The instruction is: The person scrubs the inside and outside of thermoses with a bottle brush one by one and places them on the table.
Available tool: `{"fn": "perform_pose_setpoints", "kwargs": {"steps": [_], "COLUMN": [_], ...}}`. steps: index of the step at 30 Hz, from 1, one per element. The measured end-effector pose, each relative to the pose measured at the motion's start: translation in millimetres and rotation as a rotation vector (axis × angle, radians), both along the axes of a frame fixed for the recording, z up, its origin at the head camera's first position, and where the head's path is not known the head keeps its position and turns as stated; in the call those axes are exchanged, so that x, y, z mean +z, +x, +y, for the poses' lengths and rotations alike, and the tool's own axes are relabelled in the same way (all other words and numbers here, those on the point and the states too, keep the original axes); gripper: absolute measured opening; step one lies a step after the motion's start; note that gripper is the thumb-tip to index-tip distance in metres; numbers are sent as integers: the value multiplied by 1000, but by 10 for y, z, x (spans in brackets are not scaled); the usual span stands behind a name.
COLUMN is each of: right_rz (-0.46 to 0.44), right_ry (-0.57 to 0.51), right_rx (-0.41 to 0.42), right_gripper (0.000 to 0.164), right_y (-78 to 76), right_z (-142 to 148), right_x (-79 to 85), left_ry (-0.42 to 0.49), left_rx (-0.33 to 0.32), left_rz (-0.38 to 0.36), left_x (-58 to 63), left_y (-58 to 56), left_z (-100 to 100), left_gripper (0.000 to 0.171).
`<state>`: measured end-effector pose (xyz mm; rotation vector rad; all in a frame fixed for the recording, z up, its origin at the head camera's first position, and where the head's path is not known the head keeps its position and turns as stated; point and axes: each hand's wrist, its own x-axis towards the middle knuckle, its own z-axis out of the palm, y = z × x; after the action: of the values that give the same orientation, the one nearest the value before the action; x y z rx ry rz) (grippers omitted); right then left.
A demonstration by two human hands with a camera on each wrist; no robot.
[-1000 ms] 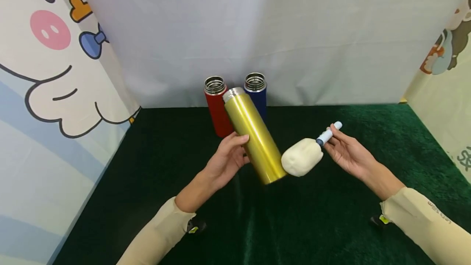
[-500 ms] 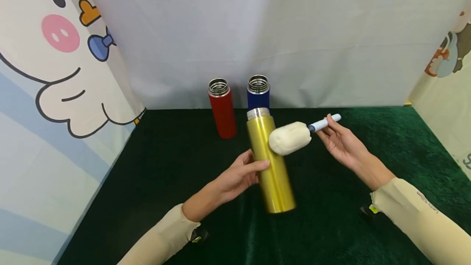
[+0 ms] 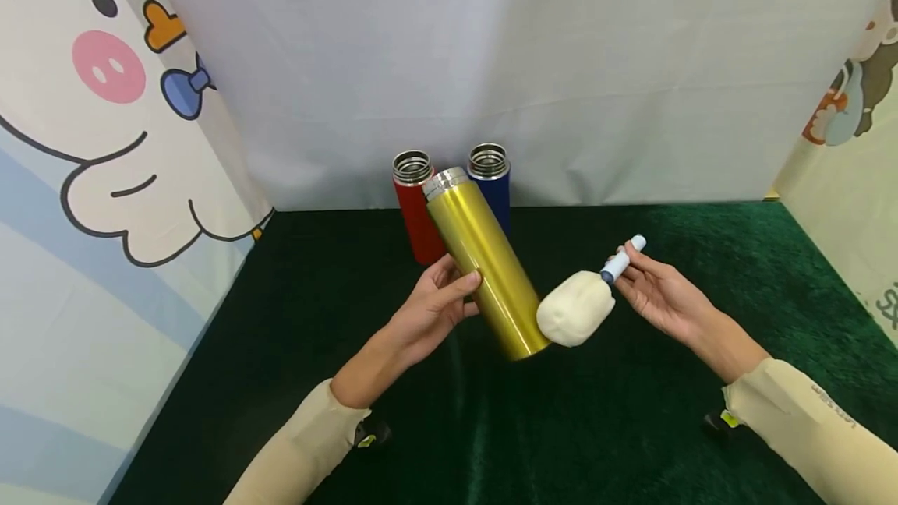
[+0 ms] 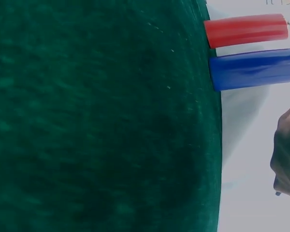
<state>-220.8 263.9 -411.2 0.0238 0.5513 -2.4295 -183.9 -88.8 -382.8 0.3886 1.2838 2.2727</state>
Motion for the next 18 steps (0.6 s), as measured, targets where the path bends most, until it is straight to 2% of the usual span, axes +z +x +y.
{"fn": "perform_pose_setpoints", "kwargs": {"steps": [3,6,8,10,13,18], "right_rz": [17,27,38,42,18,1], "right_ry": [-5,0,-3,-8,3,63], "right_rx": [-30,-97,-145,-187,-207,-112], "right_gripper": [19,12,16,22,23,14], "right_y": [-50,-130,-178,-201,-187,-80], "right_z": [-27,-109,-172,-218,-227,-85], "right_x": [59,208,314,393,423,289], "left_ry": [35,28,16,9,11,17], "left_rx": [-78,-181,-231,-255,-223,-51], "left_rz": [5,-7,-28,-46,-48,-29], "left_x": [-14,-79,-119,-144,-153,-112], "left_y": [40,116,164,194,194,144], "left_z": [16,76,114,140,132,18], "left_gripper": [62,69,72,74,73,57]}}
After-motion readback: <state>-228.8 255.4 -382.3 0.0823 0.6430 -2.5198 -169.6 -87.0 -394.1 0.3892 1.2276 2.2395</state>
